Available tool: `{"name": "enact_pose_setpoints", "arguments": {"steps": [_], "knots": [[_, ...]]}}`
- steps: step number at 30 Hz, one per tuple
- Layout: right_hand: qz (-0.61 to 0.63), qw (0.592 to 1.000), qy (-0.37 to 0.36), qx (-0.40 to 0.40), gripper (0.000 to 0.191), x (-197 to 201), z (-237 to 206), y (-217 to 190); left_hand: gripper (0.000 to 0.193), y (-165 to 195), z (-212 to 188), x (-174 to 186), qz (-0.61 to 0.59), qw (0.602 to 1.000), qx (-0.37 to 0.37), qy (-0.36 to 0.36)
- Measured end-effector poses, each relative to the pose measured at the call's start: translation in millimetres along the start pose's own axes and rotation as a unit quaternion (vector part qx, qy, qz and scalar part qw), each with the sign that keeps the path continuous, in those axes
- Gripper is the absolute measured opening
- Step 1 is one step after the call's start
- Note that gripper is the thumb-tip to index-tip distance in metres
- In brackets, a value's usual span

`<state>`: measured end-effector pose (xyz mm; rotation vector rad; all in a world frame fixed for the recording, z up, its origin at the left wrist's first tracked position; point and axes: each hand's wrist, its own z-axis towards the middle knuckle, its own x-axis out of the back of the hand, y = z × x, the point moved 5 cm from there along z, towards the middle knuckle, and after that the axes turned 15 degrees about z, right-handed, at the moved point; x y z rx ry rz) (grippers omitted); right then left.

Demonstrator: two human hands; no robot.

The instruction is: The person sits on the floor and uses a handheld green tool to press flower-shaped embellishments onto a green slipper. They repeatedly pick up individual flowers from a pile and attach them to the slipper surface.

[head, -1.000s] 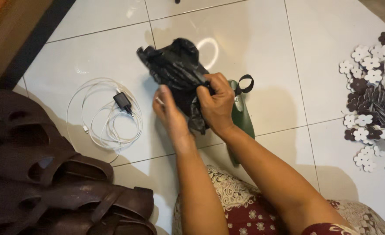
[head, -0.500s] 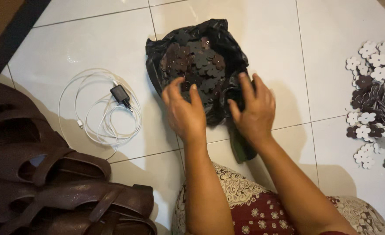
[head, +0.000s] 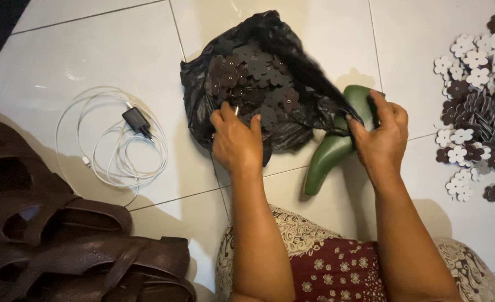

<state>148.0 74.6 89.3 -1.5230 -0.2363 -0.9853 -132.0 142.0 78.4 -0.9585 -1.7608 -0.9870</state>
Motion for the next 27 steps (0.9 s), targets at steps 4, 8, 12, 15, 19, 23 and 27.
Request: {"name": "enact_pose_setpoints", "arguments": {"steps": [4,8,12,15,19,23,27], "knots": [[-0.042,0.999,-0.019,-0.007,0.063,1.9,-6.2,-7.3,0.07,4.5,0.8,6.5,-0.021,0.999,-0.005,0.033],[-0.134,0.981,-0.021,0.137,0.076,-4.1,-16.4,-42.6,0.045,-1.4,2.3,13.9,-0.025,0.997,0.01,0.078],[-0.159,0.96,-0.062,0.224,0.075,-26.0,-11.2,-69.8,0.042,-10.3,0.5,17.8,-0.003,0.996,0.035,0.079],[-0.052,0.96,-0.151,0.23,0.062,-61.4,14.1,-77.7,0.052,-13.1,-0.1,21.0,0.004,0.996,0.036,0.08],[-0.055,0.959,-0.245,0.133,0.057,-124.3,64.4,-67.7,0.066,-16.9,1.5,20.0,0.016,0.998,0.033,0.042],[-0.076,0.953,-0.207,0.208,0.064,-153.9,101.7,-63.6,0.071,-18.8,2.6,15.2,0.015,0.999,0.026,0.019],[0.04,0.936,-0.2,0.288,0.06,-142.6,114.5,-61.5,0.054,-14.3,2.0,10.1,-0.032,0.998,0.014,0.058]]}}
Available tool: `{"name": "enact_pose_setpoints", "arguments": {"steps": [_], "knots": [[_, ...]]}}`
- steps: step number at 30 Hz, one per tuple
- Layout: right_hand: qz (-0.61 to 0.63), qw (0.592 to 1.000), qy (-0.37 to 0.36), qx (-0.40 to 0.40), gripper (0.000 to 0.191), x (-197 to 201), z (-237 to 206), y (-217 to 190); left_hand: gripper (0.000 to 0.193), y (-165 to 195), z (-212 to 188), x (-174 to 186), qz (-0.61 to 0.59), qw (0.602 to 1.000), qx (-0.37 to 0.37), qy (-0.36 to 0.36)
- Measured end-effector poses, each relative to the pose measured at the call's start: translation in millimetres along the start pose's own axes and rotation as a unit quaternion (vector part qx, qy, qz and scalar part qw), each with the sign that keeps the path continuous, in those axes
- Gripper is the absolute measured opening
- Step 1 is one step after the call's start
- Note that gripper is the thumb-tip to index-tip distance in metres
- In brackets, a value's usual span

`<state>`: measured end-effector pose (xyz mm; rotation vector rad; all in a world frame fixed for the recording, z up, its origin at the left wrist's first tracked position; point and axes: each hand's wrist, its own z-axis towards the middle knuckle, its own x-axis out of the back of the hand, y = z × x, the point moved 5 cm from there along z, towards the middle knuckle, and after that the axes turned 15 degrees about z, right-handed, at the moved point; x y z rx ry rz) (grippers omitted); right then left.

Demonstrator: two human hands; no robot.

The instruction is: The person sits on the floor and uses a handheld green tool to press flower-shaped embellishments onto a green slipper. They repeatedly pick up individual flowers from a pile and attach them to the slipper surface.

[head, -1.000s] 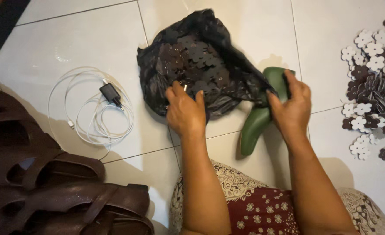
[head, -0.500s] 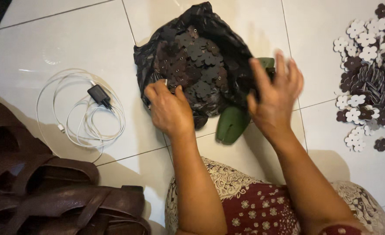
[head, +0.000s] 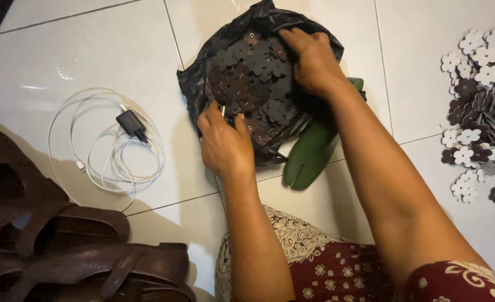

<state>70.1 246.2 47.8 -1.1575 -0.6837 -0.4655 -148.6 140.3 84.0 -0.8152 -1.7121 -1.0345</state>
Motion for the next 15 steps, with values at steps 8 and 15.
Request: {"name": "enact_pose_setpoints", "arguments": {"steps": [8,15], "knots": [[0.047,0.998,0.047,-0.022,0.032,5.7,-24.9,-42.4,0.036,7.1,-1.5,-6.9,-0.077,0.996,-0.038,0.039],[0.063,0.993,0.085,-0.057,0.019,8.9,-24.8,-44.7,0.035,3.5,-8.2,-13.5,0.042,0.992,-0.042,-0.115]]}}
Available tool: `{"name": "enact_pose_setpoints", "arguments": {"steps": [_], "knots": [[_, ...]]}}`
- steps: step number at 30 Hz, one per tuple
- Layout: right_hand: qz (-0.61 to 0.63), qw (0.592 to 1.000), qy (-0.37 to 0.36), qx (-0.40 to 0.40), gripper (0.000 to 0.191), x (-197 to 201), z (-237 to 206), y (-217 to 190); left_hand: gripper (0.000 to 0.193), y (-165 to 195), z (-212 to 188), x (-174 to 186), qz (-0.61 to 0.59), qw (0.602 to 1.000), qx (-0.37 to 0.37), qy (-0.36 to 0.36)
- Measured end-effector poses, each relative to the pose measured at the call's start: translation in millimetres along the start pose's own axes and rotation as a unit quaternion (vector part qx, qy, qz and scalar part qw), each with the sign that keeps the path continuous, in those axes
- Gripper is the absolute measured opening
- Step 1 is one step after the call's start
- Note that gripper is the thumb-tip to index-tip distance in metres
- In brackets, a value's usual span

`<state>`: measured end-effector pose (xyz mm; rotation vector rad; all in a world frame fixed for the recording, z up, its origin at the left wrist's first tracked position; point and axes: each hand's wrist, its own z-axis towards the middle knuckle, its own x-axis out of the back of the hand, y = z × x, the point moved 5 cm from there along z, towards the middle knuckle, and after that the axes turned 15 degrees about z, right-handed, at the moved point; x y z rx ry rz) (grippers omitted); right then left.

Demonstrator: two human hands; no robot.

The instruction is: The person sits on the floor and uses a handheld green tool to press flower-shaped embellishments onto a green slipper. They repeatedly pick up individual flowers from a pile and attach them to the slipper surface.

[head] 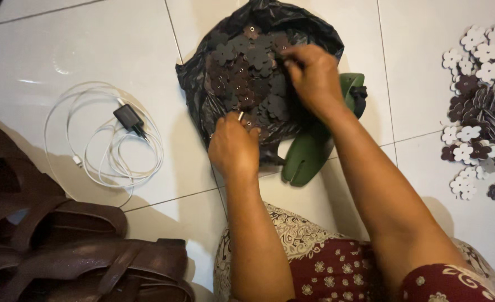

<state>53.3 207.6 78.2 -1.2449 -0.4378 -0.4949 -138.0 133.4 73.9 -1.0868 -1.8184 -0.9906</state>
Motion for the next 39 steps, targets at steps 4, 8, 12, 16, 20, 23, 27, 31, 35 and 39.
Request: {"name": "enact_pose_setpoints", "arguments": {"steps": [4,8,12,16,20,23,27,31,35,39], "knots": [[0.089,0.974,0.03,-0.204,0.015,21.8,-18.7,19.5,0.037,3.9,1.3,-1.2,0.009,1.0,-0.01,-0.025],[0.232,0.935,-0.015,-0.268,0.016,20.4,-36.0,13.0,0.027,7.8,4.0,4.4,-0.025,0.999,-0.004,0.021],[0.367,0.874,-0.021,-0.317,0.021,10.1,-49.2,3.5,0.027,16.1,8.3,6.0,-0.284,0.957,-0.052,0.026],[0.444,0.831,-0.028,-0.335,0.023,3.0,-61.7,-3.2,0.031,26.1,9.5,-0.5,-0.402,0.911,-0.087,-0.03],[0.46,0.826,-0.026,-0.326,0.024,0.2,-70.2,-7.7,0.03,28.7,7.3,-6.8,-0.399,0.907,-0.095,-0.092],[0.428,0.846,0.0,-0.318,0.025,-3.9,-74.7,-11.5,0.027,26.4,6.2,-5.6,-0.344,0.93,-0.1,-0.079],[0.254,0.937,0.032,-0.236,0.032,-6.9,-92.5,-29.0,0.026,24.6,9.5,3.2,-0.238,0.964,-0.108,0.051],[0.005,0.998,0.052,0.018,0.031,9.5,-137.9,-63.4,0.026,20.4,17.1,-5.4,-0.225,0.971,-0.069,0.046],[-0.043,0.997,-0.058,0.032,0.026,36.3,-183.5,-55.1,0.023,20.7,17.6,-7.1,-0.225,0.965,-0.099,0.085],[-0.182,0.978,-0.087,-0.045,0.027,100.5,-208.2,-26.7,0.017,24.5,23.2,-4.1,-0.292,0.944,-0.126,0.09]]}}
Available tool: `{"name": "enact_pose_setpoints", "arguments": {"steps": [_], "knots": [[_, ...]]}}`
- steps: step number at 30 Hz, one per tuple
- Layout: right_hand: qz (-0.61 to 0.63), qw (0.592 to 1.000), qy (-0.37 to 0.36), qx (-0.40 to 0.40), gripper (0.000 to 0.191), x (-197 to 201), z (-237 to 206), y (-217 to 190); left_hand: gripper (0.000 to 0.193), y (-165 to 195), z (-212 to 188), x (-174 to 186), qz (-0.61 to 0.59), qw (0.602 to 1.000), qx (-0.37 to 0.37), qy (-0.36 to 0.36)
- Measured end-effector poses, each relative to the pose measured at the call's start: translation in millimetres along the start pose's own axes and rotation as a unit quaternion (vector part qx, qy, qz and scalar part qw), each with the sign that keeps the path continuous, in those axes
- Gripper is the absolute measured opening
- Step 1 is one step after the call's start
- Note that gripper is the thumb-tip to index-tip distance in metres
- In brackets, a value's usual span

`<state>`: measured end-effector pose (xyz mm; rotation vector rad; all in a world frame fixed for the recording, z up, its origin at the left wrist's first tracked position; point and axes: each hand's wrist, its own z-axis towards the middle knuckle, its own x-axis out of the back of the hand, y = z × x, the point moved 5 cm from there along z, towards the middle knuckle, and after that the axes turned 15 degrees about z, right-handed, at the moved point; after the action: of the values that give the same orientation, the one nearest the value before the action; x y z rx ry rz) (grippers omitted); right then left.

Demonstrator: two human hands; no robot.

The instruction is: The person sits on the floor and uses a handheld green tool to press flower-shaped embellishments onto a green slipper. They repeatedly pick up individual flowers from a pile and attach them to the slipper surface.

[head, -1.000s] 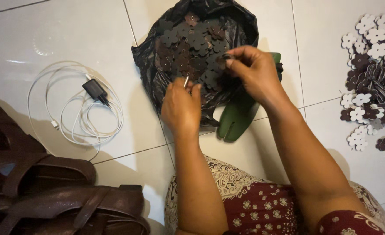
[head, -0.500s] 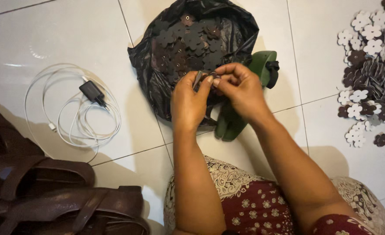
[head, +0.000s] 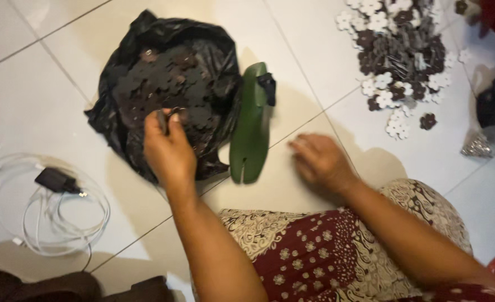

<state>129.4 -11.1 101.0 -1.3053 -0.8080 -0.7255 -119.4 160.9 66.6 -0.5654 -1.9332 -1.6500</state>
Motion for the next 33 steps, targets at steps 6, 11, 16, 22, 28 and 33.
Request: {"name": "enact_pose_setpoints", "arguments": {"steps": [6,11,16,22,28,33], "knots": [[-0.191,0.98,-0.03,-0.055,0.038,56.3,-16.7,105.5,0.017,-7.9,4.1,14.2,0.128,0.987,-0.015,0.092],[-0.314,0.948,-0.058,-0.004,0.043,63.7,-12.6,187.0,0.02,-19.0,10.0,14.2,0.259,0.957,-0.07,0.106],[-0.275,0.957,0.06,-0.068,0.034,87.9,-26.0,220.2,0.027,-16.1,18.7,14.9,0.183,0.968,-0.105,0.138],[-0.199,0.969,-0.142,-0.026,0.059,68.8,-94.3,214.1,0.02,6.4,13.4,1.5,0.155,0.97,-0.168,0.08],[-0.11,0.961,0.057,-0.249,0.073,81.5,-130.7,249.4,0.019,5.2,14.4,2.0,0.202,0.963,-0.167,0.057],[0.001,0.951,0.154,-0.267,0.093,75.8,-63.1,276.0,0.018,-6.1,18.9,5.8,0.228,0.953,-0.188,0.064]]}}
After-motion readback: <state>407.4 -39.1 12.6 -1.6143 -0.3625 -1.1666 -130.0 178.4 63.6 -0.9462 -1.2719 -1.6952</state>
